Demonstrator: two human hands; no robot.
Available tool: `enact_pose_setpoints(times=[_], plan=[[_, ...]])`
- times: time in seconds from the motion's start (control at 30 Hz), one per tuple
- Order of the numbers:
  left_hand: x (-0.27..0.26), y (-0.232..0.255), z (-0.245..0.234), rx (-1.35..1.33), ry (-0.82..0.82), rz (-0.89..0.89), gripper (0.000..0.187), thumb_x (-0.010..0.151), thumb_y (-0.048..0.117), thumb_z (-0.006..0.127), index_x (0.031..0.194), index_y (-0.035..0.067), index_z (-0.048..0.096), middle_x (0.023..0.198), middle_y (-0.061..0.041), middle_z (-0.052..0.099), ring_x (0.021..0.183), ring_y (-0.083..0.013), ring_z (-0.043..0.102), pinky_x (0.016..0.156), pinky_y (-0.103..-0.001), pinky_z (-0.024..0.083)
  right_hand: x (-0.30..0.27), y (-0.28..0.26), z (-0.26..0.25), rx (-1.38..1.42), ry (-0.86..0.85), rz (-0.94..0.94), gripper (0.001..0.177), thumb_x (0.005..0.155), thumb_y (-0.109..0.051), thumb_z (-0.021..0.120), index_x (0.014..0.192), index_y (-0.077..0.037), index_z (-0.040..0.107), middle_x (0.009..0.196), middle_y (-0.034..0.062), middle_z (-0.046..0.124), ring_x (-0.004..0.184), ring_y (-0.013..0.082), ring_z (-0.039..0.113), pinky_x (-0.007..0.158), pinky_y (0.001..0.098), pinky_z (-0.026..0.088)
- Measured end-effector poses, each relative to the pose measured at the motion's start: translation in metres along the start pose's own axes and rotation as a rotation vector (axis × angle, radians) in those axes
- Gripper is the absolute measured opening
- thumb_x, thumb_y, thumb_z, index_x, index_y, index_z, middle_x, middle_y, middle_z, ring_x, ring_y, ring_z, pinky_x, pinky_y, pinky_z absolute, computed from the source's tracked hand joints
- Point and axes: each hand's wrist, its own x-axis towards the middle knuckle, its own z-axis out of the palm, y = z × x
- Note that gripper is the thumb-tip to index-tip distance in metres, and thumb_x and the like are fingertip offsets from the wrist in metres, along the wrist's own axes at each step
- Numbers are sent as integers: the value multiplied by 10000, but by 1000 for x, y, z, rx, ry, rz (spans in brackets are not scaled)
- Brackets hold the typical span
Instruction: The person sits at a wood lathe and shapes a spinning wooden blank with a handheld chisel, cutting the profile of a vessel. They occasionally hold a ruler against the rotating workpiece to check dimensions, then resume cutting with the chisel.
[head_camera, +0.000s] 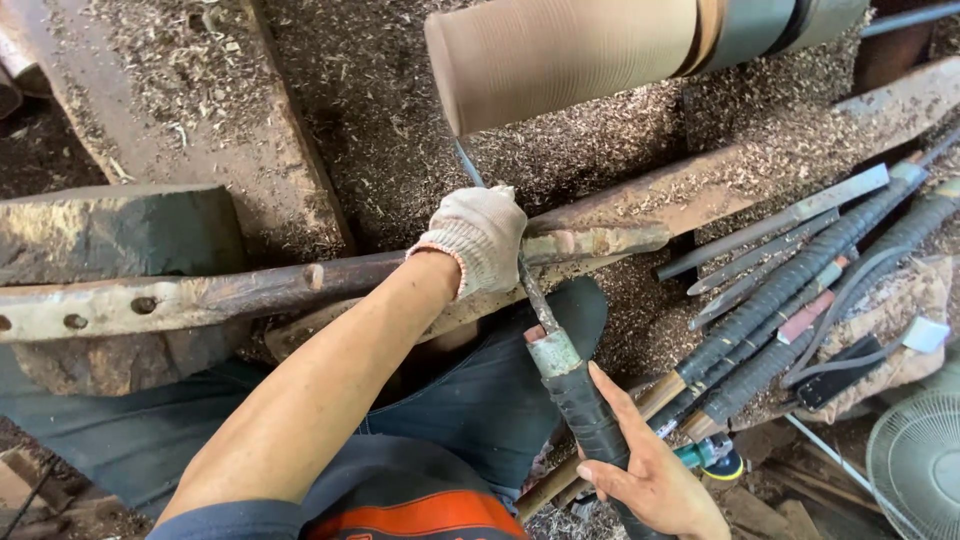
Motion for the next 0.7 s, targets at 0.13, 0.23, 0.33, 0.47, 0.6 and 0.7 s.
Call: enact_pose_setpoints(times=[0.13,0.23,0.33,0.47,0.6,0.7], plan=[[-3,-1,-3,-1,-35,-7,327,745,327,792,964,84,790,1069,-186,690,986,-351,710,841,-421,588,-2,-3,14,10,47,33,1088,815,-2,731,1683,-304,148,1116,95,609,672,135,556,574,303,545],[-2,-3,-1,-6,-23,12,325,732,322,801,953,85,784,1067,-179,673,980,-355,703,843,-428,582,-3,-5,24,9,71,0,1082,794,3,722,1658,-294,142,1297,55,572,691,118,552,577,303,556],[0,-6,2,-11,1,40,310,720,309,803,933,84,777,1053,-176,668,967,-357,699,836,-427,580,-4,-2,34,48,94,-22,1074,790,12,721,1657,-284,160,1353,32,541,687,121,541,586,299,550],[4,-7,5,17,10,89,283,733,301,790,915,85,779,1043,-186,672,959,-359,701,825,-432,581,-5,12,44,115,111,-53,1083,808,19,743,1677,-276,169,1115,75,603,703,126,544,612,289,551],[4,-10,5,33,7,128,273,731,292,788,907,84,784,1038,-183,669,954,-358,703,822,-434,582,-5,18,55,184,121,-73,1087,816,17,743,1689,-279,167,995,87,620,706,131,554,609,292,549],[6,-11,4,9,31,140,324,704,317,814,917,76,776,1028,-187,667,957,-367,698,833,-429,577,-4,21,63,159,128,-138,1089,810,17,750,1677,-264,155,986,71,622,750,112,567,621,279,544]])
